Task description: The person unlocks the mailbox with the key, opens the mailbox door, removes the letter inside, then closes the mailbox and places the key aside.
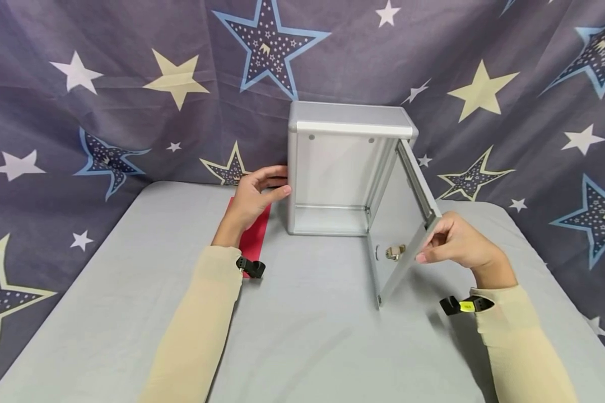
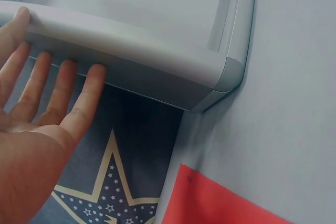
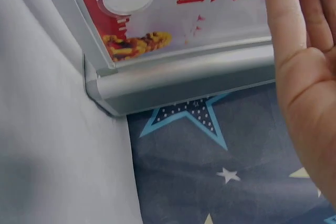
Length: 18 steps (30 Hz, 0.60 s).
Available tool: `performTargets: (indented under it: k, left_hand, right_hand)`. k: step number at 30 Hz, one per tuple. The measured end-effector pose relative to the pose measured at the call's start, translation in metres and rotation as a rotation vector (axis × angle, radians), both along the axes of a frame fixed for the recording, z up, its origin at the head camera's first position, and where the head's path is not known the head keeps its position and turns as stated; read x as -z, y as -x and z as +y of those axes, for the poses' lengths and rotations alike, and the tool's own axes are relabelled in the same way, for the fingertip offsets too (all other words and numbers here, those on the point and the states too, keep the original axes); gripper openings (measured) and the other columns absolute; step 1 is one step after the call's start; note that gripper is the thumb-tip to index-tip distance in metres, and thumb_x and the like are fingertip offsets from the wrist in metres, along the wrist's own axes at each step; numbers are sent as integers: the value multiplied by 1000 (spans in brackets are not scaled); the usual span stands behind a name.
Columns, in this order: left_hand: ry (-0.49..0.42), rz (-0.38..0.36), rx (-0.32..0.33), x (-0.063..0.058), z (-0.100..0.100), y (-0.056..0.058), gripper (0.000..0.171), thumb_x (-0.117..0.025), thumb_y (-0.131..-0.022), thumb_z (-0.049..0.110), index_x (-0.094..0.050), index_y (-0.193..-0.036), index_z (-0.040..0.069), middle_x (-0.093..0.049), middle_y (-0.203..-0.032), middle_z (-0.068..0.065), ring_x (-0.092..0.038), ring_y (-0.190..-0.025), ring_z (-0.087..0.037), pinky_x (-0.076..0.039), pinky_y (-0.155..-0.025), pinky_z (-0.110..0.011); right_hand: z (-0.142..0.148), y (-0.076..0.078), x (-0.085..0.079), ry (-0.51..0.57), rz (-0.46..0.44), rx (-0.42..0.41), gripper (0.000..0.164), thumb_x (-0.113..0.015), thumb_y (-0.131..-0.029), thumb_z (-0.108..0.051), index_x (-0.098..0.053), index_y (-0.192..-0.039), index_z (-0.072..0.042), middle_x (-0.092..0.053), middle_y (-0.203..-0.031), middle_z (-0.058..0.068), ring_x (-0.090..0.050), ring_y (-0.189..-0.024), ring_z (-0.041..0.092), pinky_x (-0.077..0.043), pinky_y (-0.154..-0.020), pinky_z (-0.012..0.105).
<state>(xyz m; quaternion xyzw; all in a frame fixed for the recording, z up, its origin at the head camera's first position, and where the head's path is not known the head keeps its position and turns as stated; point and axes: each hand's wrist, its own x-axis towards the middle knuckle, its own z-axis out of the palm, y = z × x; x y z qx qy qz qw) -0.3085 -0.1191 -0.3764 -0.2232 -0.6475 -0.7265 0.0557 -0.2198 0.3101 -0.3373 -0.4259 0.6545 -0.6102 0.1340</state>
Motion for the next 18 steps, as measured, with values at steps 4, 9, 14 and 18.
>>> performTargets:
  k: [4, 9, 14, 18]
  left_hand:
    - [-10, 21, -35, 0, 1, 0, 36, -81, -85, -3, -73, -119, 1, -74, -110, -5, -66, -105, -25, -59, -85, -29]
    - [-2, 53, -79, -1, 0, -1, 29, -85, -82, -1, -77, -110, -1, -76, -100, -5, -68, -96, -23, -60, -83, -31]
    - [25, 61, -103, -2, 0, -2, 29, -86, -81, 2, -78, -109, -1, -77, -100, -4, -68, -95, -22, -58, -80, -27]
    - [33, 61, -104, -3, 0, -3, 30, -87, -81, 3, -77, -109, 1, -77, -99, -4, -69, -95, -20, -55, -78, -26]
  right_hand:
    - [-8, -4, -2, -38, -12, 37, 39, -69, -72, 30, -79, -87, -5, -77, -80, 4, -69, -65, 3, -56, -56, 19]
    - [-17, -8, -4, -70, -22, 59, 36, -71, -73, 28, -79, -90, -2, -77, -84, 5, -71, -70, 6, -59, -61, 22]
    - [-33, -15, -7, -109, 1, 121, 24, -74, -78, 23, -78, -91, 3, -78, -92, 9, -75, -80, 13, -61, -67, 25]
    - [-55, -26, -13, -212, 8, 302, 14, -81, -82, 7, -79, -95, 1, -78, -96, 8, -75, -85, 18, -61, -69, 29]
